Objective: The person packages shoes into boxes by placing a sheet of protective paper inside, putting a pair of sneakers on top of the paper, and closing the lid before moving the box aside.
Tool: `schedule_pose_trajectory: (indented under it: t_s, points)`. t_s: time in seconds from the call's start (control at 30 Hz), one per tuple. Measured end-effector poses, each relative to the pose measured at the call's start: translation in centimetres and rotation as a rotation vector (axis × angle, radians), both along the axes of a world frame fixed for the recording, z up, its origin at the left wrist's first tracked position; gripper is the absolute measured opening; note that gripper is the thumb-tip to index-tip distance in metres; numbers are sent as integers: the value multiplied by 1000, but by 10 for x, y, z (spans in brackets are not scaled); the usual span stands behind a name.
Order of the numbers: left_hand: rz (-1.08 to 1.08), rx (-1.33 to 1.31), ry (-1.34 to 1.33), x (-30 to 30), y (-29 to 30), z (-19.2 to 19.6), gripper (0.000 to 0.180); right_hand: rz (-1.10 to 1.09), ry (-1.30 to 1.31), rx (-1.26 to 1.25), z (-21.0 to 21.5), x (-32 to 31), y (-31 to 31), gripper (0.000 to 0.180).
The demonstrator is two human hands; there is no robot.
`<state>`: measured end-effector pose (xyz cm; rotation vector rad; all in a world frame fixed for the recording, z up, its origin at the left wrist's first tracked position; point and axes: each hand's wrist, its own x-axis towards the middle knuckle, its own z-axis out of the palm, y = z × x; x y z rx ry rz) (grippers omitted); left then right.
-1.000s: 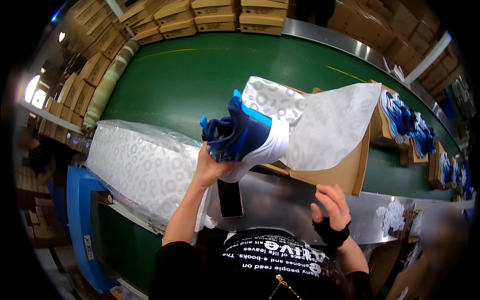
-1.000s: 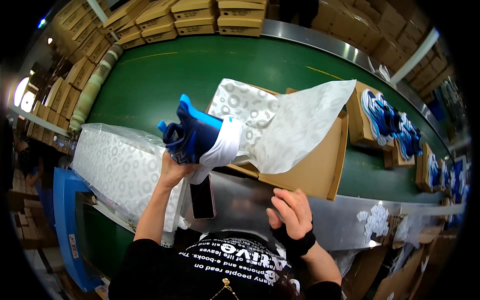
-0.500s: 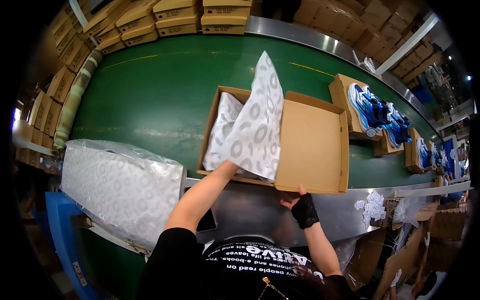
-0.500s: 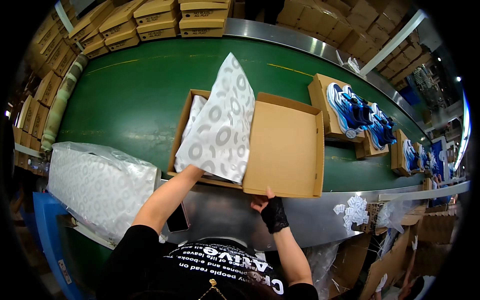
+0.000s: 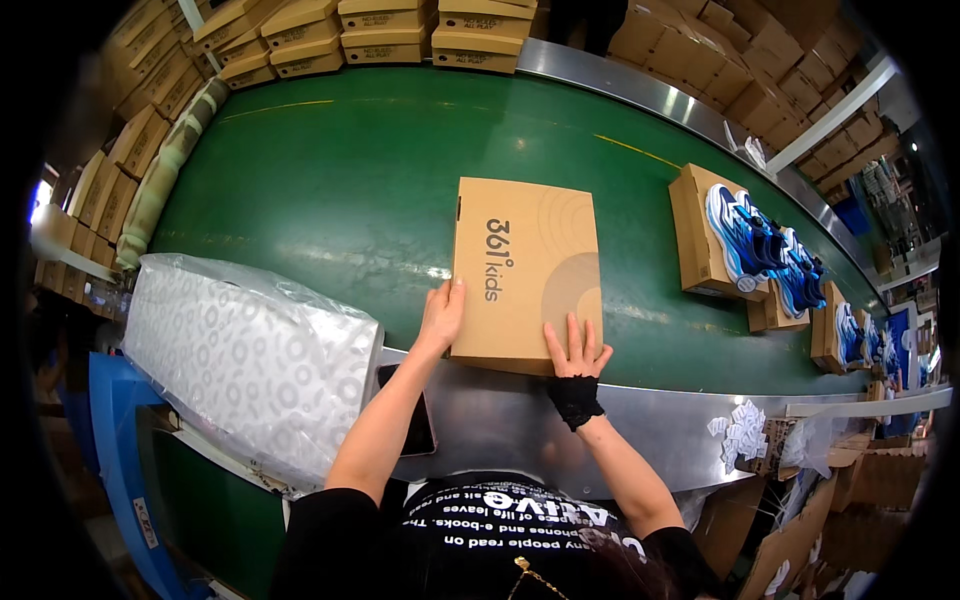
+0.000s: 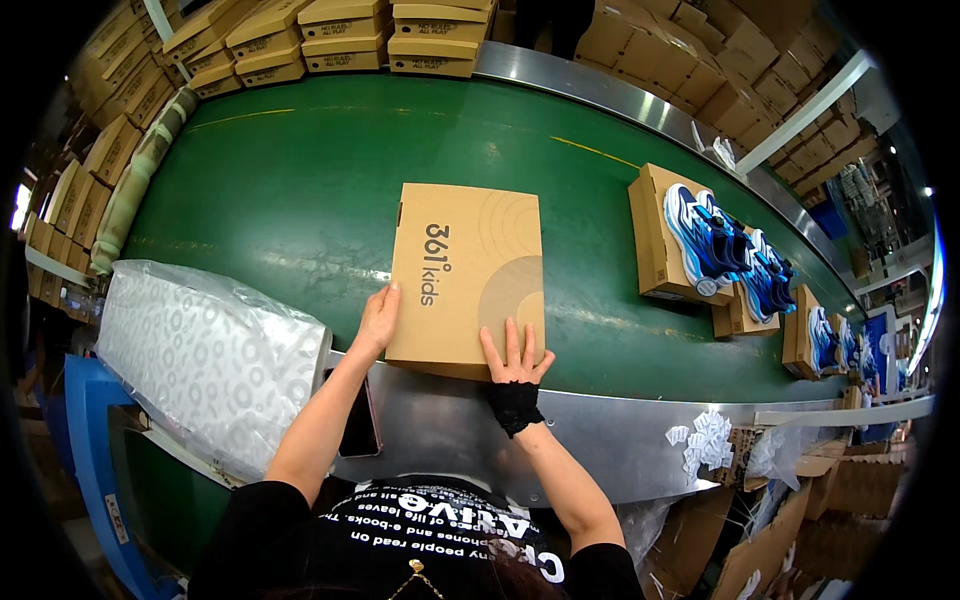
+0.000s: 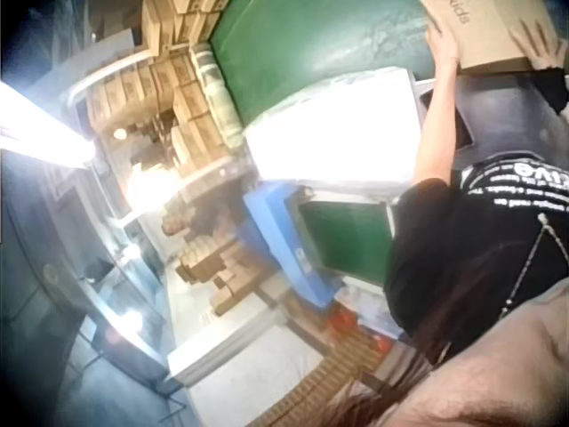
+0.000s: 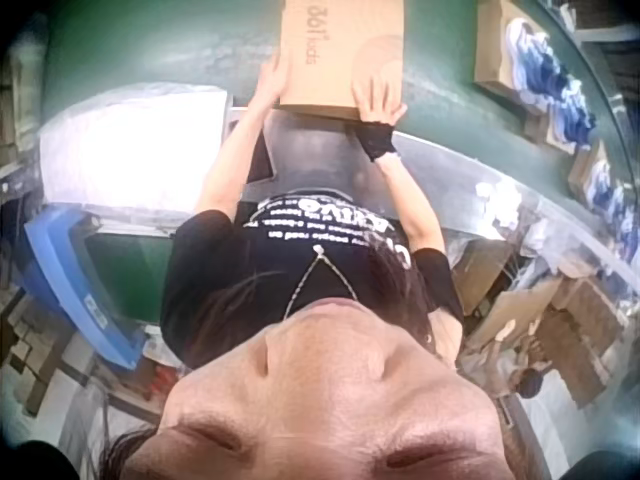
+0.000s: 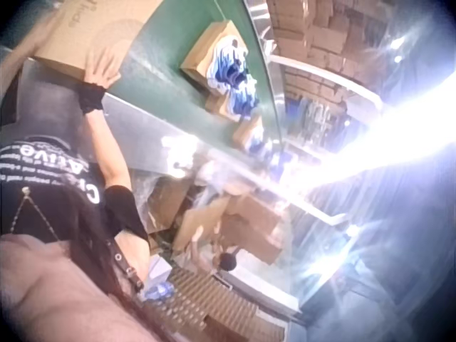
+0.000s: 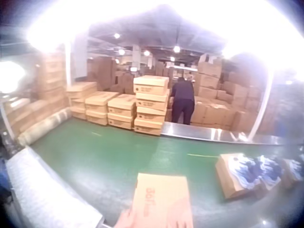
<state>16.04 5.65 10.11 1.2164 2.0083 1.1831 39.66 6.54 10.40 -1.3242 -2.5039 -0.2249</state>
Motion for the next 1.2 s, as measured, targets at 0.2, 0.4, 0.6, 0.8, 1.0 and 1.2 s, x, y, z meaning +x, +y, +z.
schedule_pose_trajectory:
  t_s: [0.2,0.4,0.6,0.8,1.0,1.2]
  points:
    - [-16,96,43,9,-11,2,43,5,17,-75,5,4,-7,60]
    - [-123,-316,-361,-12,8,3,46,-7,-85,-74,24,1,-7,61]
    - [-265,-282,-1320,-17,12,69,57,116,22,-53,121,2,30,65]
    - [-108,-186,-1420,-44,-36,126,56,176,493,77,170,9,19,53]
    - [157,193,-1389,-77,-143,161,57,232,437,-263,111,34,-8,50]
    - [583,524,-1298,-78,-252,172,53,246,395,-456,54,83,-31,48]
